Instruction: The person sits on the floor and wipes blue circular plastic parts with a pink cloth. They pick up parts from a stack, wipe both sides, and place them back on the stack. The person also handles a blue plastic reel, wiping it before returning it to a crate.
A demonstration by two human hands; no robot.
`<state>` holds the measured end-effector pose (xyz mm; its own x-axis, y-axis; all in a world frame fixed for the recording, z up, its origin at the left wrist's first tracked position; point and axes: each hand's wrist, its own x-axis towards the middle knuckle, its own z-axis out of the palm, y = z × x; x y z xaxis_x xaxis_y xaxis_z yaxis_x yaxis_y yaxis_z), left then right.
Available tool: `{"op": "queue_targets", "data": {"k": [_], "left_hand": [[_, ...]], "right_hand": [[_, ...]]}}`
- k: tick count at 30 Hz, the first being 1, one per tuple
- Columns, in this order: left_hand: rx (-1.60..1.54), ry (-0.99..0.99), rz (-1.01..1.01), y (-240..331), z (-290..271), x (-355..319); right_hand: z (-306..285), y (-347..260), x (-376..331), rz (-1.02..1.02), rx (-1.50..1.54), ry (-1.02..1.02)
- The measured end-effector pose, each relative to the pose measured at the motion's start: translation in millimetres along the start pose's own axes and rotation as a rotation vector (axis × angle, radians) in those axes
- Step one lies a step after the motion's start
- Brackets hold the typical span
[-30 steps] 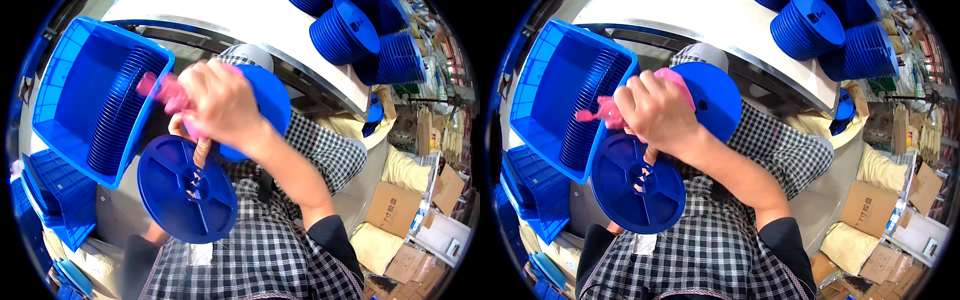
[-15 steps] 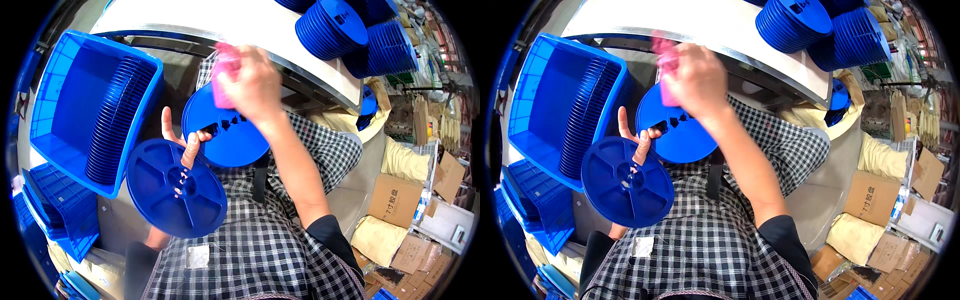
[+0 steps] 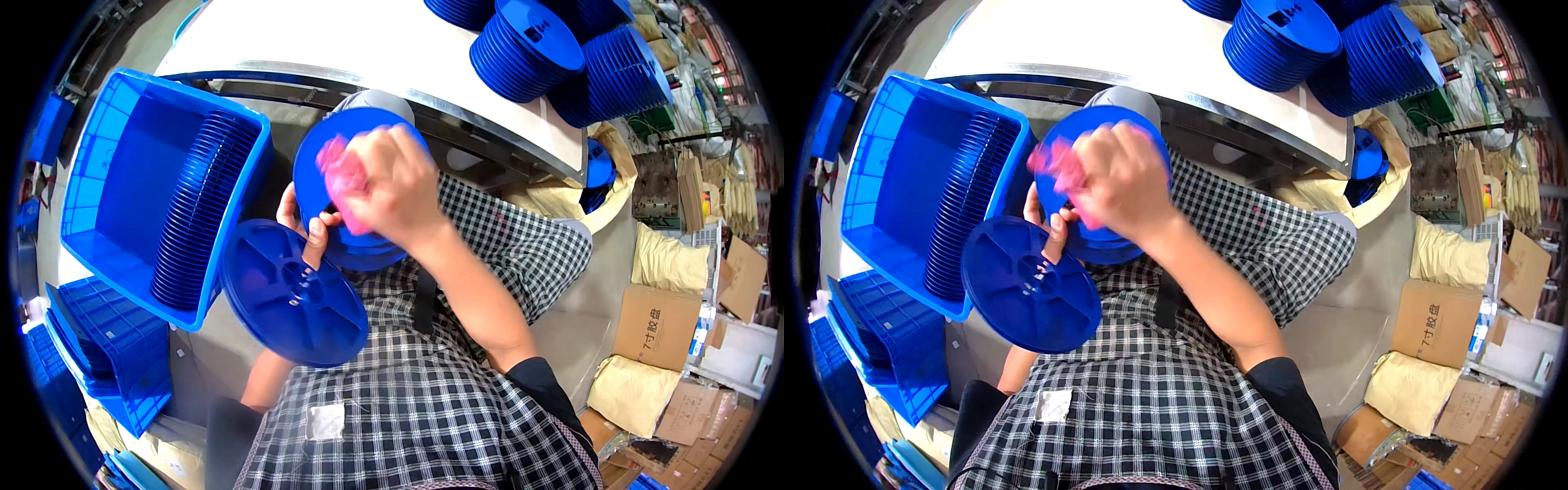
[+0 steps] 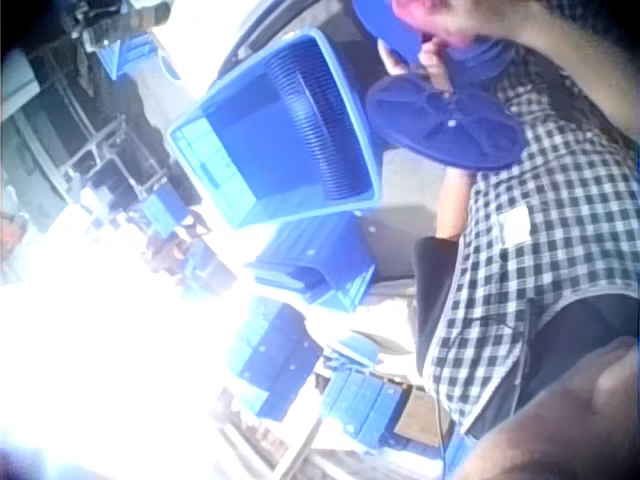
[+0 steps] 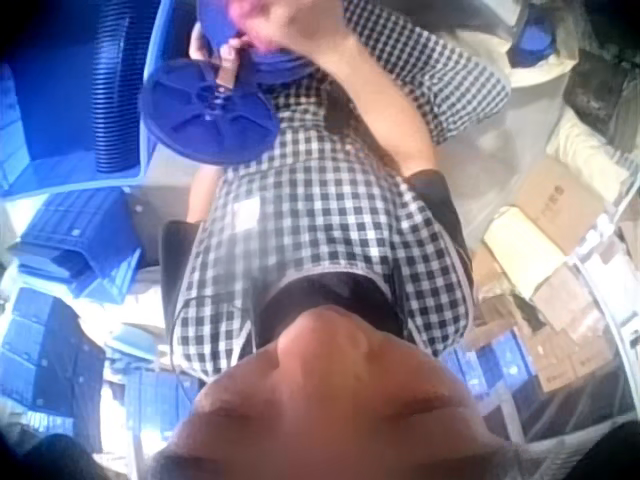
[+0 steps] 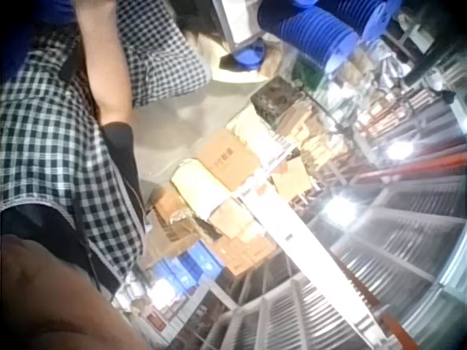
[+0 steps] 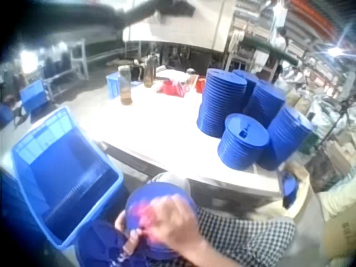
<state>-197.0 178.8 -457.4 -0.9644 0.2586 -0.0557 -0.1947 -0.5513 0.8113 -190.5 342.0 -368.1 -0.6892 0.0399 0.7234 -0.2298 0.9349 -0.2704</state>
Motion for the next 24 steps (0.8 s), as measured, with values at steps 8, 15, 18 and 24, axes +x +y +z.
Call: {"op": "queue_targets", "data": {"k": [8, 15, 18, 24], "left_hand": [[-0.282, -0.093, -0.156, 7, -7, -8], [-0.487, -0.276, -0.219, 10, -5, -8], [-0.559, -0.255, -0.249, 8, -5, -5], [-0.576, -0.252, -0.281, 8, -9, -4]], "right_hand": [[-79, 98, -29, 0.870, 0.036, 0.047], [-136, 33, -72, 0.974, 1.115, -0.037], [-135, 19, -77, 1.037, 1.089, -0.116], [-132, 8, -72, 1.017, 1.181, -0.115]]}}
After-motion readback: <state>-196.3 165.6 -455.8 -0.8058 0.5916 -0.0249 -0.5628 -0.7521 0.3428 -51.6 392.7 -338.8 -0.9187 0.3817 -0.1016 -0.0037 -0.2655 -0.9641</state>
